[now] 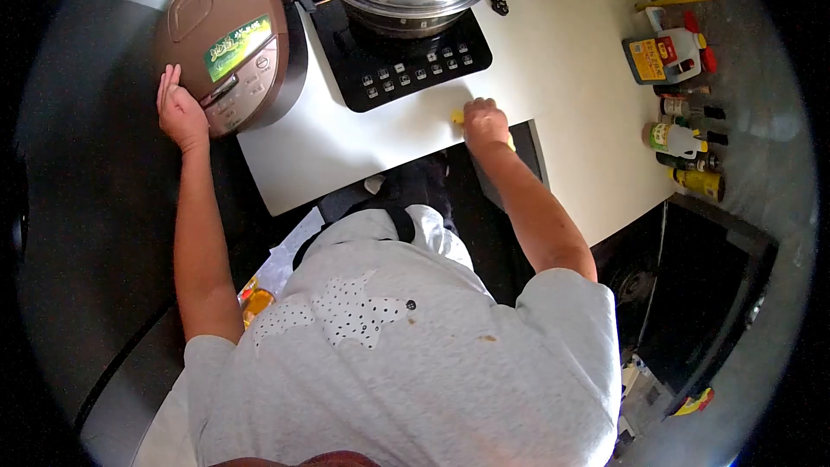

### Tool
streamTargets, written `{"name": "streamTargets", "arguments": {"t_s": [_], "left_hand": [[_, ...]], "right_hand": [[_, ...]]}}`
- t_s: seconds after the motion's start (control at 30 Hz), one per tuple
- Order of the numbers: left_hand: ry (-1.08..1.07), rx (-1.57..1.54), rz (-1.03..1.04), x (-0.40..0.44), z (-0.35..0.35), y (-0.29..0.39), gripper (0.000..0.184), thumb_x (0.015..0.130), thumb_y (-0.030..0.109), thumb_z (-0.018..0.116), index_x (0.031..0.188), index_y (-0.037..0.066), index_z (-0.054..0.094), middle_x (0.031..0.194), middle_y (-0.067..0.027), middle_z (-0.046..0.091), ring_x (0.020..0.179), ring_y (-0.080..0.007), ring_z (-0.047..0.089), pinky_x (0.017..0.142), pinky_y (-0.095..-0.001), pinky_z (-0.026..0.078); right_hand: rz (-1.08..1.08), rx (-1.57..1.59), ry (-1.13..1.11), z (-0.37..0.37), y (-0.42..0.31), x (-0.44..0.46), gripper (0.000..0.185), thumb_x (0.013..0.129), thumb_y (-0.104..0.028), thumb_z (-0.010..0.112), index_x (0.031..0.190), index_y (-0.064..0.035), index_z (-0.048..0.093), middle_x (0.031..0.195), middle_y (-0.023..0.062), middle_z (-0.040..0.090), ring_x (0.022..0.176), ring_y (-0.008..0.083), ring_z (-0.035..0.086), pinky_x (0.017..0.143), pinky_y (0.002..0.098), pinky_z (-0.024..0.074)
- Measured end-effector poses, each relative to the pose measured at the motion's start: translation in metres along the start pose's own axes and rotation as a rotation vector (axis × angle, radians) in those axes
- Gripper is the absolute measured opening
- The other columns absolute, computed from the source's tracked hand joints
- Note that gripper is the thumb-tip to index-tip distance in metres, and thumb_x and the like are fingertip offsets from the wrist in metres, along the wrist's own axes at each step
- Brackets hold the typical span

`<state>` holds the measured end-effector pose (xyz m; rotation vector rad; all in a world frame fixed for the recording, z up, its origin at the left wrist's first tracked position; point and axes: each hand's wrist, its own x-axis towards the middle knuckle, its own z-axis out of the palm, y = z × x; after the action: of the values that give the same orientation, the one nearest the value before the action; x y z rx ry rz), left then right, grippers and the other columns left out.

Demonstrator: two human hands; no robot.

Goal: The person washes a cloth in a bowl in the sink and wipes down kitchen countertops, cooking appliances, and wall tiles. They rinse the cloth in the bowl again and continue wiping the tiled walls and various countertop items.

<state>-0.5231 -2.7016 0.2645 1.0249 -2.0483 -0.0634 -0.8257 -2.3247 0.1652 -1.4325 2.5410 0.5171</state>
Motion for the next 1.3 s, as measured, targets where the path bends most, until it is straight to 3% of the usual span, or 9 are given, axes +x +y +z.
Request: {"name": "streamTargets", "arguments": {"t_s": [0.4,0.53,0.6,0.67,0.77,0.83,0.93,1.13,1.3], "left_hand": [[-0.011,-0.015,-0.005,-0.001,-0.001,-0.002,0.041,0.091,0.013,0.033,0.112,0.002,0.066,0.124,-0.0118,0.060,0.120,-0.0274,0.052,0.104,-0.0358,0.036],[-0.012,-0.004,-0.006,0.000,-0.003,0.003,0.041,0.092,0.013,0.032,0.112,0.002,0.066,0.124,-0.0119,0.060,0.120,-0.0274,0.052,0.104,-0.0364,0.036],[-0.022,-0.013,-0.009,-0.002,-0.003,0.001,0.041,0.092,0.013,0.032,0.112,0.002,0.066,0.124,-0.0119,0.060,0.120,-0.0273,0.052,0.104,-0.0364,0.036],[-0.011,-0.023,-0.012,0.001,0.000,0.001,0.041,0.092,0.013,0.032,0.112,0.002,0.066,0.123,-0.0118,0.060,0.120,-0.0273,0.052,0.104,-0.0364,0.036],[-0.016,-0.015,-0.012,-0.001,-0.003,0.000,0.040,0.092,0.013,0.033,0.111,0.002,0.066,0.122,-0.0115,0.061,0.120,-0.0270,0.052,0.104,-0.0359,0.037],[-0.001,-0.018,-0.004,0.000,-0.001,0.001,0.039,0.091,0.013,0.034,0.110,0.002,0.067,0.122,-0.0113,0.061,0.120,-0.0269,0.052,0.103,-0.0357,0.037],[0.034,-0.038,-0.002,0.000,0.000,0.002,0.037,0.090,0.012,0.036,0.106,0.002,0.068,0.120,-0.0114,0.063,0.117,-0.0272,0.054,0.101,-0.0355,0.040],[0.046,-0.025,0.002,0.000,0.001,-0.001,0.036,0.090,0.011,0.037,0.106,0.003,0.069,0.119,-0.0107,0.063,0.116,-0.0272,0.055,0.100,-0.0359,0.040],[0.034,-0.018,-0.001,0.001,-0.001,0.001,0.038,0.091,0.013,0.035,0.109,0.001,0.067,0.121,-0.0113,0.062,0.118,-0.0275,0.054,0.102,-0.0362,0.038]], "right_hand": [[0.102,0.257,-0.043,-0.004,0.021,0.003,0.029,0.075,-0.026,0.068,0.099,-0.0089,0.064,0.102,0.0080,0.063,0.103,0.0258,0.058,0.090,0.0345,0.0479],[0.383,0.536,0.428,0.029,0.103,0.036,0.042,0.080,-0.035,0.069,0.107,-0.0032,0.062,0.093,0.0201,0.066,0.083,0.0349,0.064,0.075,0.0391,0.0514],[0.289,0.946,0.565,0.044,0.094,0.033,0.042,0.085,-0.033,0.062,0.115,-0.0043,0.056,0.108,0.0184,0.061,0.099,0.0323,0.060,0.087,0.0466,0.0476],[0.258,0.192,0.768,0.082,0.044,0.024,0.047,0.089,-0.026,0.056,0.129,-0.0046,0.043,0.126,0.0231,0.050,0.119,0.0383,0.048,0.099,0.0524,0.0388],[0.078,0.313,0.634,0.082,-0.046,-0.011,0.063,0.090,-0.024,0.052,0.139,0.0041,0.026,0.143,0.0255,0.031,0.133,0.0404,0.031,0.112,0.0518,0.0221],[-0.145,-0.050,0.036,0.040,-0.101,-0.039,0.063,0.094,-0.033,0.044,0.142,0.0031,0.023,0.147,0.0226,0.026,0.140,0.0357,0.020,0.114,0.0480,0.0162],[-0.430,0.288,0.195,0.032,-0.082,-0.040,0.061,0.094,-0.039,0.042,0.143,-0.0053,0.029,0.148,0.0146,0.027,0.140,0.0289,0.021,0.115,0.0416,0.0179],[0.384,0.091,0.431,0.053,0.036,0.002,0.059,0.090,-0.037,0.052,0.136,-0.0037,0.036,0.140,0.0167,0.039,0.132,0.0312,0.035,0.110,0.0468,0.0277],[0.289,0.346,0.367,0.037,-0.067,0.004,0.064,0.093,-0.038,0.042,0.139,0.0042,0.028,0.142,0.0246,0.032,0.136,0.0394,0.024,0.112,0.0514,0.0193]]}}
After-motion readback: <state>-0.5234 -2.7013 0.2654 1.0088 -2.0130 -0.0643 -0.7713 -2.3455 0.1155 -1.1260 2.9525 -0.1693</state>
